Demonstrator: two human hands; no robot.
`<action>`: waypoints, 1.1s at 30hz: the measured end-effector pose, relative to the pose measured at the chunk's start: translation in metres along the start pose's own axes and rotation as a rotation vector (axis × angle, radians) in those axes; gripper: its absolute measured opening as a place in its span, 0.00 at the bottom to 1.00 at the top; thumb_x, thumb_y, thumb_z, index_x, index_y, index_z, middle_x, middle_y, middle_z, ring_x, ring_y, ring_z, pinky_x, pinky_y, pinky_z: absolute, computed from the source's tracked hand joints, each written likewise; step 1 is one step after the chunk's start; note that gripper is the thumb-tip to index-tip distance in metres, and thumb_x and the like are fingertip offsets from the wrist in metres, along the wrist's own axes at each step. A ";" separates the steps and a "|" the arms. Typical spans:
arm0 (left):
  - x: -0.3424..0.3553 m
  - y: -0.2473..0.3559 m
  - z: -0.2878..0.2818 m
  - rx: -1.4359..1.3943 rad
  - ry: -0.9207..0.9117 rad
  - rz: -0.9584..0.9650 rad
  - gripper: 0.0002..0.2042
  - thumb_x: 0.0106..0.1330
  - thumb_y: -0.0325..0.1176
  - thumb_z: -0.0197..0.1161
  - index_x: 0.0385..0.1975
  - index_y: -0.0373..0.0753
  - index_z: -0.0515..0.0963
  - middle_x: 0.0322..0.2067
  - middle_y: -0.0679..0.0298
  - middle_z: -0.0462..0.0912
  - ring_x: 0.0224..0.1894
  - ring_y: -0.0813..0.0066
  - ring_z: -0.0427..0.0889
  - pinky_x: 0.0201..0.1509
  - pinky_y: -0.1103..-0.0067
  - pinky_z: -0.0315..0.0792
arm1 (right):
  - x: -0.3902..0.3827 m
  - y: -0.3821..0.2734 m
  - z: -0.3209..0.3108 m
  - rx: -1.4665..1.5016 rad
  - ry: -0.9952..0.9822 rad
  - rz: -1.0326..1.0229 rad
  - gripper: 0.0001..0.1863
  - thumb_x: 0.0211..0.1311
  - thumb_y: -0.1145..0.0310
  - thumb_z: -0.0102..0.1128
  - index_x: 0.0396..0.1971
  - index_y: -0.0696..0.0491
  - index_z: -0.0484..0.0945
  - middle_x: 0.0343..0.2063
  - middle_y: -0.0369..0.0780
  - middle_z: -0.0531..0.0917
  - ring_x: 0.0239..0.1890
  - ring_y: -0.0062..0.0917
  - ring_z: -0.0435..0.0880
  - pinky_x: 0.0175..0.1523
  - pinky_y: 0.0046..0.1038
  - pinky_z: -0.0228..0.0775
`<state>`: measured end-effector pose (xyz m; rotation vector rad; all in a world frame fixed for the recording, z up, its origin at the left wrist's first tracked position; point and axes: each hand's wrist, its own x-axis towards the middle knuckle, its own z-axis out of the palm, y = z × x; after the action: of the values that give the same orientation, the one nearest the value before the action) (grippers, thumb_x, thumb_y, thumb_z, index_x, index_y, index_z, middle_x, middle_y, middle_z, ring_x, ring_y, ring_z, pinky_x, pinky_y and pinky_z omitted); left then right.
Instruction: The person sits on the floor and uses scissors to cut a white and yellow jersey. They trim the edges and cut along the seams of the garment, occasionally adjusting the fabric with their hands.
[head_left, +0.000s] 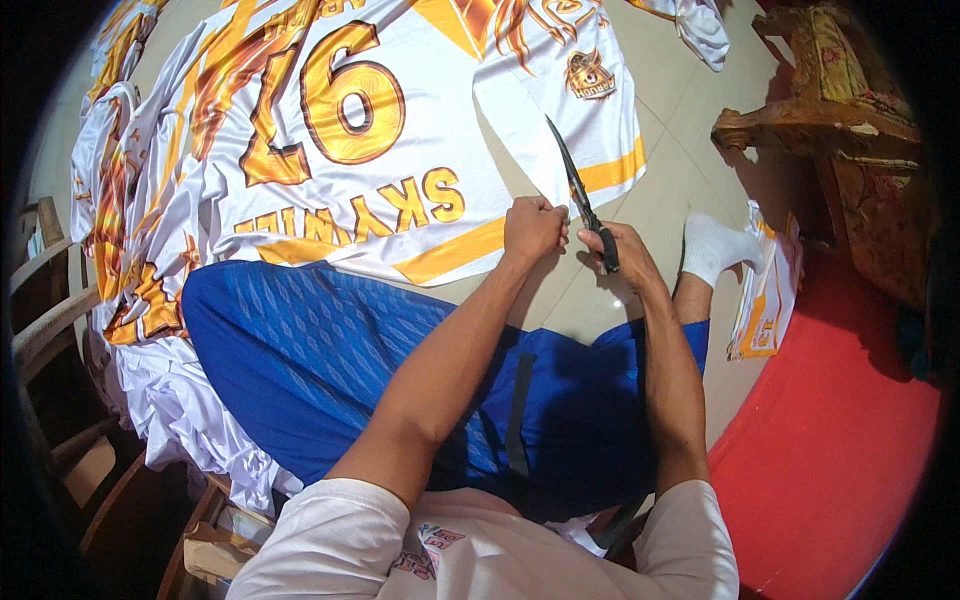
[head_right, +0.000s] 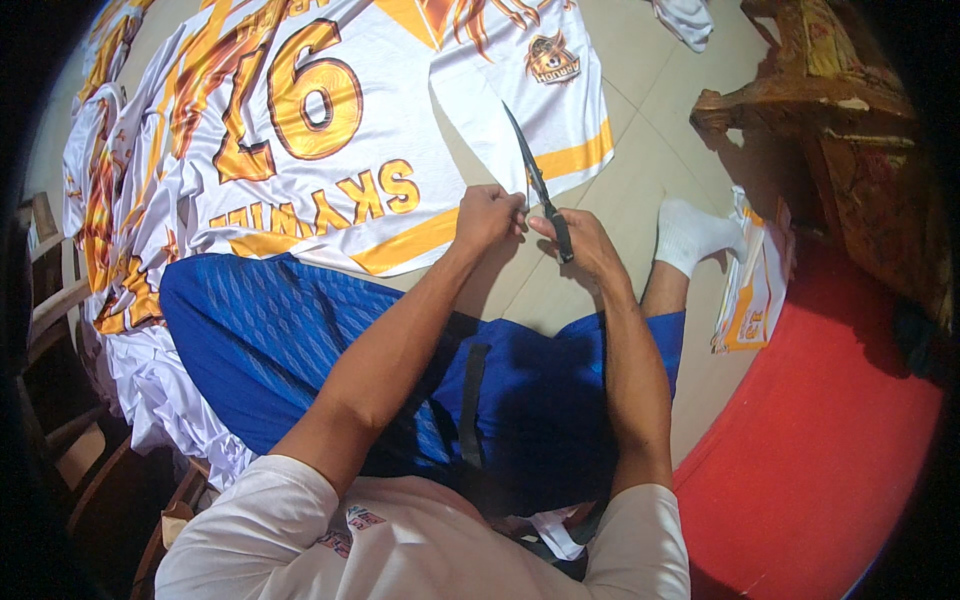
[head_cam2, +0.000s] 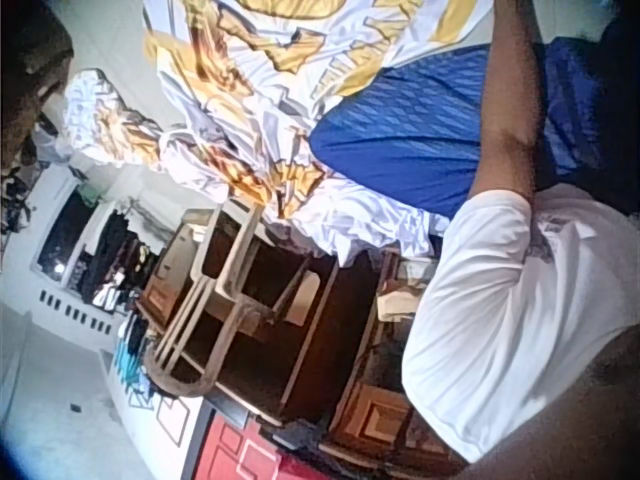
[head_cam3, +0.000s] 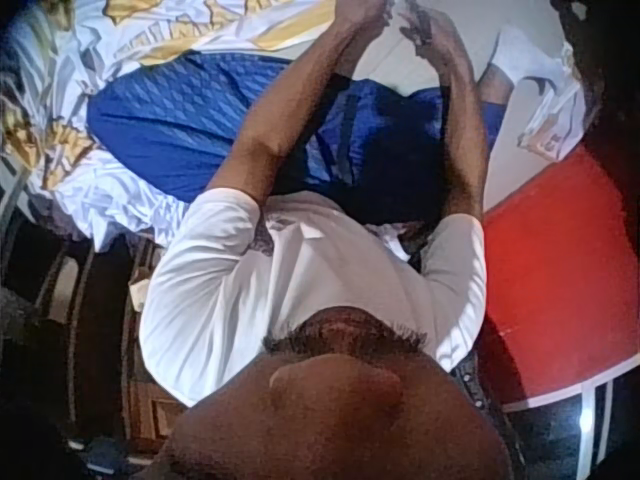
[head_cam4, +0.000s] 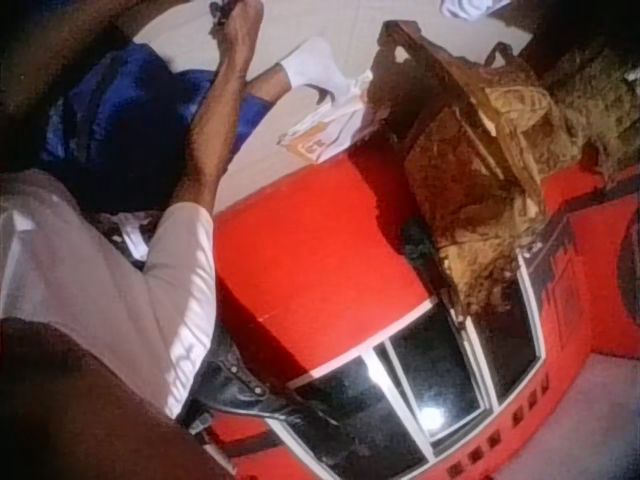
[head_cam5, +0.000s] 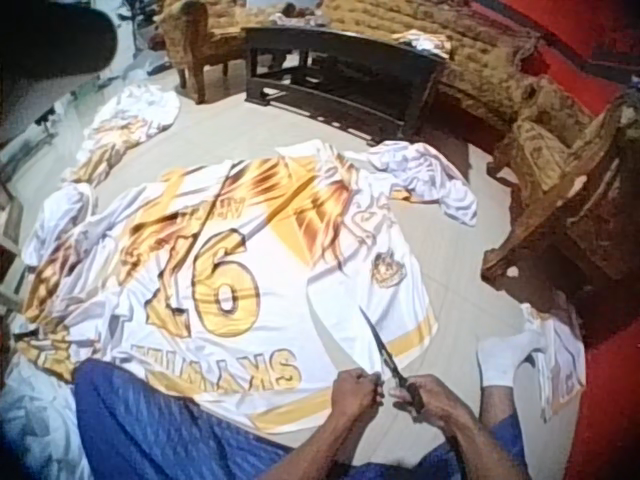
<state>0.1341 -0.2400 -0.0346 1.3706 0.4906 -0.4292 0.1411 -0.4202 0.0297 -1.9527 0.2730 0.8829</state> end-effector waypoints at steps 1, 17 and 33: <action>0.000 0.000 0.000 0.008 0.001 0.001 0.11 0.67 0.30 0.65 0.23 0.31 0.80 0.18 0.59 0.84 0.18 0.75 0.83 0.22 0.77 0.76 | 0.000 -0.001 0.001 -0.006 0.018 -0.009 0.27 0.65 0.44 0.72 0.22 0.51 0.75 0.17 0.31 0.76 0.19 0.14 0.73 0.28 0.21 0.68; -0.001 -0.001 0.001 0.011 0.017 -0.004 0.12 0.65 0.32 0.65 0.21 0.31 0.82 0.16 0.59 0.84 0.17 0.71 0.84 0.26 0.73 0.79 | 0.031 -0.019 -0.020 0.023 -0.082 0.001 0.25 0.62 0.42 0.73 0.24 0.48 0.75 0.17 0.30 0.73 0.16 0.16 0.71 0.19 0.24 0.62; -0.001 -0.003 0.002 0.019 -0.008 -0.018 0.12 0.67 0.30 0.65 0.23 0.30 0.81 0.17 0.60 0.84 0.17 0.75 0.83 0.23 0.77 0.77 | 0.033 -0.030 -0.023 -0.026 -0.040 0.033 0.23 0.62 0.46 0.76 0.27 0.50 0.77 0.16 0.29 0.72 0.17 0.14 0.70 0.21 0.22 0.62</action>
<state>0.1317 -0.2422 -0.0361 1.3829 0.4940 -0.4545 0.1909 -0.4180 0.0335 -1.9578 0.2728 0.9502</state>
